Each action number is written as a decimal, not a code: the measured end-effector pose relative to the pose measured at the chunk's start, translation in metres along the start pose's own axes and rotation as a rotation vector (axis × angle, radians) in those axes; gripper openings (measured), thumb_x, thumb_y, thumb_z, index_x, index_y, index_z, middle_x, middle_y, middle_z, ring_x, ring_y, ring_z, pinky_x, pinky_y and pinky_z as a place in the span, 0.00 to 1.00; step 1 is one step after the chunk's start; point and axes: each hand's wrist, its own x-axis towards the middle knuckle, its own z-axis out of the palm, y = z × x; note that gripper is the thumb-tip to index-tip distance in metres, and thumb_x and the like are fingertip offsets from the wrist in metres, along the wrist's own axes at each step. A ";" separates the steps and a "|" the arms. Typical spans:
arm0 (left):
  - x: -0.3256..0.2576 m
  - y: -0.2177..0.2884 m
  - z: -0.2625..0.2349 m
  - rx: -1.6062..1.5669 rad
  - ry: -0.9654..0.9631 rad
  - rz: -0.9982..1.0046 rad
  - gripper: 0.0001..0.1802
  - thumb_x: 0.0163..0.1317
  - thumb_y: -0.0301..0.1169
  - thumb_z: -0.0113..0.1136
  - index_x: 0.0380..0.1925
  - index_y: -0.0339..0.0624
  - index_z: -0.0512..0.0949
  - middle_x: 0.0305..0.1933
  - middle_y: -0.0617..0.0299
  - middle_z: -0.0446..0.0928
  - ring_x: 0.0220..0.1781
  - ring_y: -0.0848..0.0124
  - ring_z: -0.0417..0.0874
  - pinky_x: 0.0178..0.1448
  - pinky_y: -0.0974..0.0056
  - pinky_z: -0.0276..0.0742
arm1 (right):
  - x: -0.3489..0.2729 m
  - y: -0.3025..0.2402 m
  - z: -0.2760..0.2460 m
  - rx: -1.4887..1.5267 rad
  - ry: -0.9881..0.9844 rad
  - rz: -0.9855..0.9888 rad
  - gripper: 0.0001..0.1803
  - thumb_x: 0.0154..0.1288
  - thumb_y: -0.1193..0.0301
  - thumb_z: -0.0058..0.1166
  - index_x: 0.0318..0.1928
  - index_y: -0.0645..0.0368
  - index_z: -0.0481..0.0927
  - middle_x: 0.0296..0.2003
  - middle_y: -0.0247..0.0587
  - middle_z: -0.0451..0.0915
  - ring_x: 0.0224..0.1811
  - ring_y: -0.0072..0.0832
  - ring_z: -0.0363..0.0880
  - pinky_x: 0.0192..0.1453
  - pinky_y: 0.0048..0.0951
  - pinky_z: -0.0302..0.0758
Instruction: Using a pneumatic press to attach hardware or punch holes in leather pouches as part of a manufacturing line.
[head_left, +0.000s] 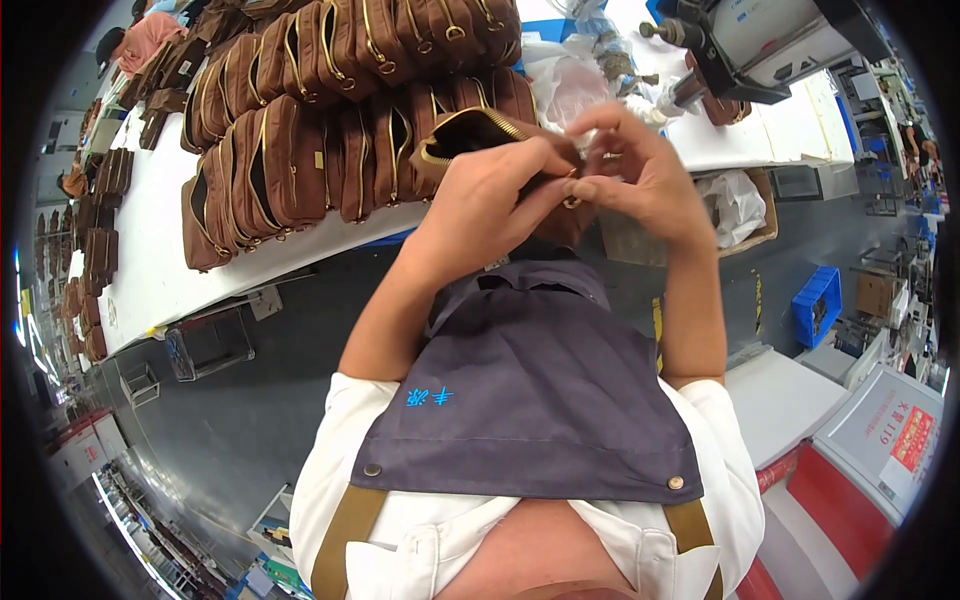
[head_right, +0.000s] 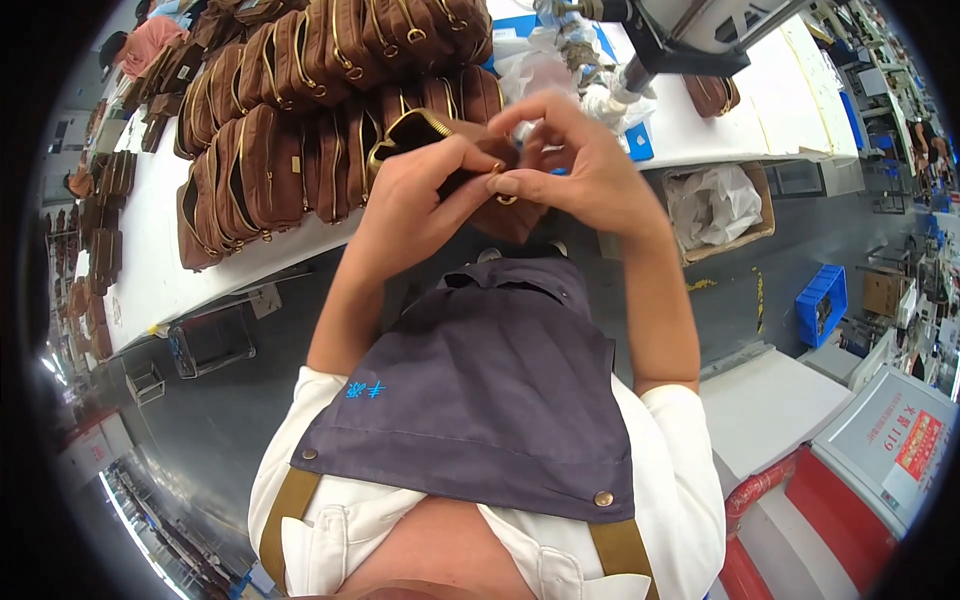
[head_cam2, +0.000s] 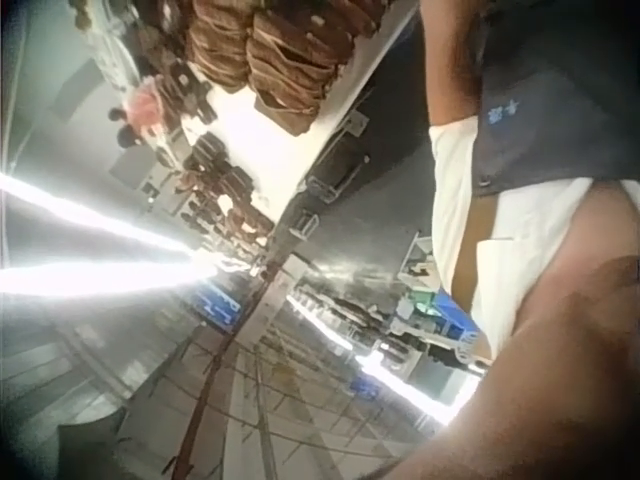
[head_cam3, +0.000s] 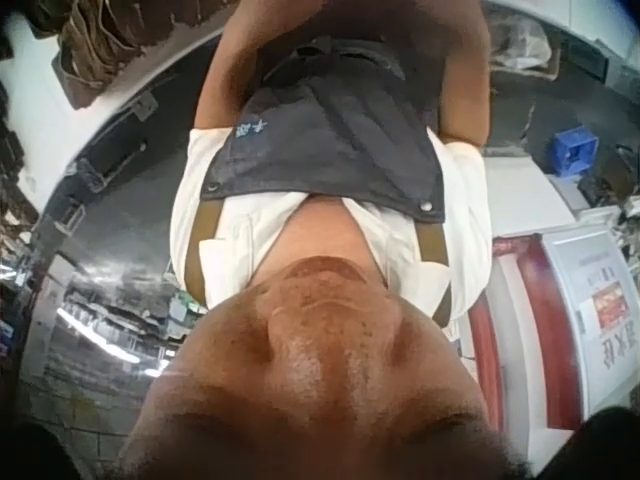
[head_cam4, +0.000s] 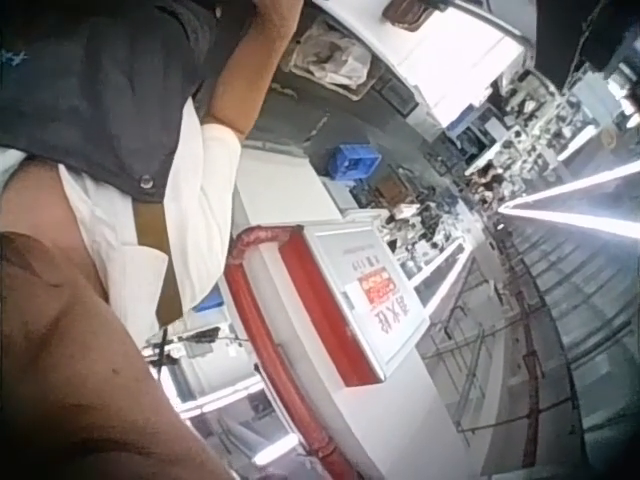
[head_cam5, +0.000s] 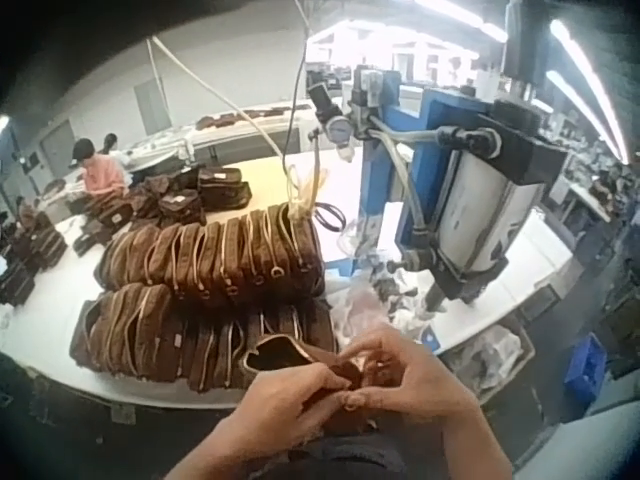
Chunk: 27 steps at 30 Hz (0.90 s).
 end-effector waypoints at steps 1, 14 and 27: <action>0.007 0.006 -0.002 -0.052 -0.066 0.001 0.07 0.59 0.29 0.62 0.33 0.38 0.76 0.29 0.54 0.78 0.31 0.56 0.82 0.35 0.60 0.76 | 0.001 -0.014 -0.009 -0.132 -0.070 -0.005 0.27 0.53 0.74 0.69 0.53 0.60 0.73 0.46 0.33 0.75 0.39 0.16 0.74 0.42 0.17 0.74; 0.032 -0.034 0.070 -0.298 -0.331 0.188 0.06 0.55 0.27 0.66 0.33 0.41 0.80 0.34 0.56 0.75 0.32 0.62 0.80 0.39 0.63 0.76 | -0.057 0.032 -0.043 -0.012 -0.092 0.442 0.21 0.49 0.67 0.72 0.40 0.60 0.77 0.28 0.26 0.75 0.33 0.16 0.70 0.39 0.22 0.70; 0.095 -0.077 0.094 -0.628 -0.298 -0.532 0.09 0.64 0.34 0.61 0.36 0.39 0.76 0.31 0.66 0.78 0.31 0.80 0.76 0.34 0.74 0.70 | -0.014 0.028 -0.096 -0.241 0.208 0.282 0.27 0.49 0.67 0.72 0.48 0.63 0.77 0.36 0.29 0.77 0.36 0.18 0.71 0.44 0.22 0.71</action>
